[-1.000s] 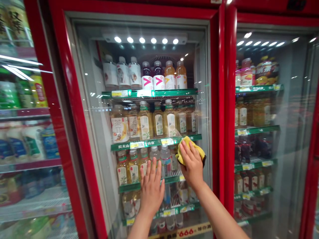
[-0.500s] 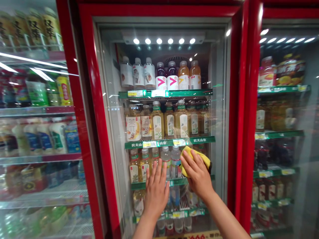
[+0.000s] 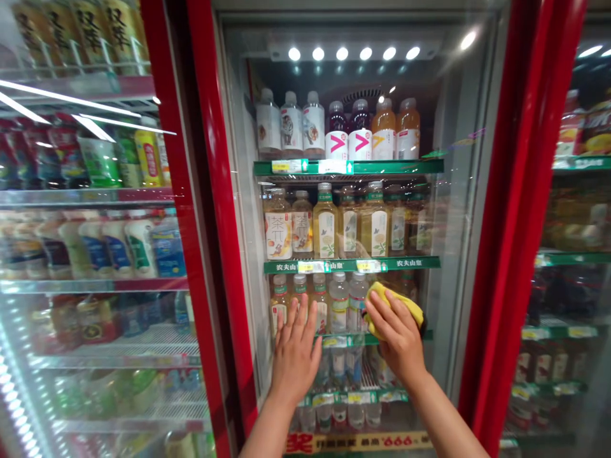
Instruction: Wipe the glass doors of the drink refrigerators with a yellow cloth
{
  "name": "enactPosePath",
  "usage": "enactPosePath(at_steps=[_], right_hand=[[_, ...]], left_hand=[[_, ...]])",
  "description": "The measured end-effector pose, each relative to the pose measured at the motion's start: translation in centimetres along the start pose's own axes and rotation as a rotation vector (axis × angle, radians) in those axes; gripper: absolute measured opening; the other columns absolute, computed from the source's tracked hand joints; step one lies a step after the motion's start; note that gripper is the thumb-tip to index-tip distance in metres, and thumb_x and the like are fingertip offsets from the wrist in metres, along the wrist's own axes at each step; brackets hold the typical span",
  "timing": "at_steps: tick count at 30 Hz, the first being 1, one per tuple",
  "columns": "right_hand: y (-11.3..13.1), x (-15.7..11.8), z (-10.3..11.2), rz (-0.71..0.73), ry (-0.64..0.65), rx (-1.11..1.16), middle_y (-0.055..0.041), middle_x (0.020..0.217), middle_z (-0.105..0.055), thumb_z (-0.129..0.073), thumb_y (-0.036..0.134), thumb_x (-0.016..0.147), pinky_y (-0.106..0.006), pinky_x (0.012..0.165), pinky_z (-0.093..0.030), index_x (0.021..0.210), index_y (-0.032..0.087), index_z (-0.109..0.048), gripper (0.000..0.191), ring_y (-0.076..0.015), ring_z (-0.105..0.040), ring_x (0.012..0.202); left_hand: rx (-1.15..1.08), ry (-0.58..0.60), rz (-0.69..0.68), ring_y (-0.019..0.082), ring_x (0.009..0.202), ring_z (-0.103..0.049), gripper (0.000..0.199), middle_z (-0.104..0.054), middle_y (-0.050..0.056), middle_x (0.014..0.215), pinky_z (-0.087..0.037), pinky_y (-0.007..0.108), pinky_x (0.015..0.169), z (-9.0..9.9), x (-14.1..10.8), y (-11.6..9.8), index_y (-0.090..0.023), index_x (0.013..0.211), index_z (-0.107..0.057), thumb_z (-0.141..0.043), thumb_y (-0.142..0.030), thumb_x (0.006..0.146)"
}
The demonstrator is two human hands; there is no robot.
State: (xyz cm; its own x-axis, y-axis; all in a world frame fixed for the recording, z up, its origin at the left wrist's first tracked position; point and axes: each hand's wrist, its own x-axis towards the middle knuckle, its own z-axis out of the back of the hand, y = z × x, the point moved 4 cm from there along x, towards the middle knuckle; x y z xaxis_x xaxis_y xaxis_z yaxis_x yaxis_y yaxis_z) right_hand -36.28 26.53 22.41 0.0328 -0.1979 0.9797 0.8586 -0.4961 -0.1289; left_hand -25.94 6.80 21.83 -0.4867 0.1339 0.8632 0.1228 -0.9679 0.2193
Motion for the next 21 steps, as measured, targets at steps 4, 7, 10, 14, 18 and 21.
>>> enactPosePath(at_steps=[4,7,10,14,18,21], right_hand=[[-0.1,1.5,-0.2,-0.130,-0.145,-0.003,-0.0078,0.155,-0.053,-0.043,0.005,0.097,-0.055,0.117,-0.045,0.160,0.030,-0.035,0.069,-0.0284,-0.045,0.147],[1.6,3.1,-1.5,-0.135,-0.117,-0.011,-0.0090,0.157,-0.050,-0.042,0.004,0.095,-0.057,0.119,-0.041,0.163,0.027,-0.029,0.073,-0.0292,-0.037,0.152],[3.2,2.4,-2.1,-0.014,0.040,0.019,-0.0069,0.155,-0.053,-0.040,0.000,0.093,-0.054,0.121,-0.039,0.163,0.028,-0.027,0.077,-0.0269,-0.033,0.154],[2.3,0.9,-1.2,-0.025,-0.021,0.028,-0.0047,0.153,-0.055,-0.041,-0.001,0.093,-0.052,0.118,-0.044,0.158,0.033,-0.040,0.073,-0.0263,-0.043,0.149],[2.7,3.3,-1.9,-0.093,-0.218,0.099,-0.0044,0.145,-0.063,-0.045,0.002,0.095,-0.056,0.115,-0.048,0.151,0.034,-0.050,0.065,-0.0278,-0.052,0.142],[5.2,4.6,-3.1,-0.070,-0.153,0.128,-0.0049,0.145,-0.064,-0.044,0.003,0.096,-0.054,0.117,-0.046,0.156,0.032,-0.044,0.066,-0.0270,-0.047,0.146]], left_hand=[[0.004,0.006,-0.007,0.029,0.158,-0.019,0.079,-0.025,0.010,0.170,-0.026,0.057,0.127,0.4,-0.2,1.0,-0.022,0.165,-0.008,-0.051,-0.024,0.100],[-0.009,0.019,0.008,0.030,0.159,-0.018,0.079,-0.025,0.010,0.170,-0.023,0.058,0.127,0.4,-0.2,1.0,-0.022,0.165,-0.008,-0.051,-0.025,0.100],[-0.012,0.027,0.007,0.029,0.158,-0.020,0.078,-0.025,0.010,0.170,-0.023,0.056,0.128,0.4,-0.4,1.3,-0.021,0.165,-0.009,-0.050,-0.023,0.099],[-0.008,0.038,-0.012,0.027,0.157,-0.024,0.077,-0.028,0.008,0.169,-0.022,0.053,0.129,0.8,-0.9,2.2,-0.023,0.165,-0.010,-0.050,-0.023,0.100],[-0.018,0.057,-0.015,0.026,0.157,-0.026,0.077,-0.029,0.007,0.169,-0.023,0.054,0.128,1.0,-1.1,2.7,-0.024,0.165,-0.010,-0.050,-0.022,0.099],[-0.019,0.064,0.003,0.027,0.157,-0.024,0.079,-0.027,0.008,0.169,-0.025,0.054,0.128,1.1,-1.2,2.8,-0.023,0.165,-0.009,-0.050,-0.019,0.098]])
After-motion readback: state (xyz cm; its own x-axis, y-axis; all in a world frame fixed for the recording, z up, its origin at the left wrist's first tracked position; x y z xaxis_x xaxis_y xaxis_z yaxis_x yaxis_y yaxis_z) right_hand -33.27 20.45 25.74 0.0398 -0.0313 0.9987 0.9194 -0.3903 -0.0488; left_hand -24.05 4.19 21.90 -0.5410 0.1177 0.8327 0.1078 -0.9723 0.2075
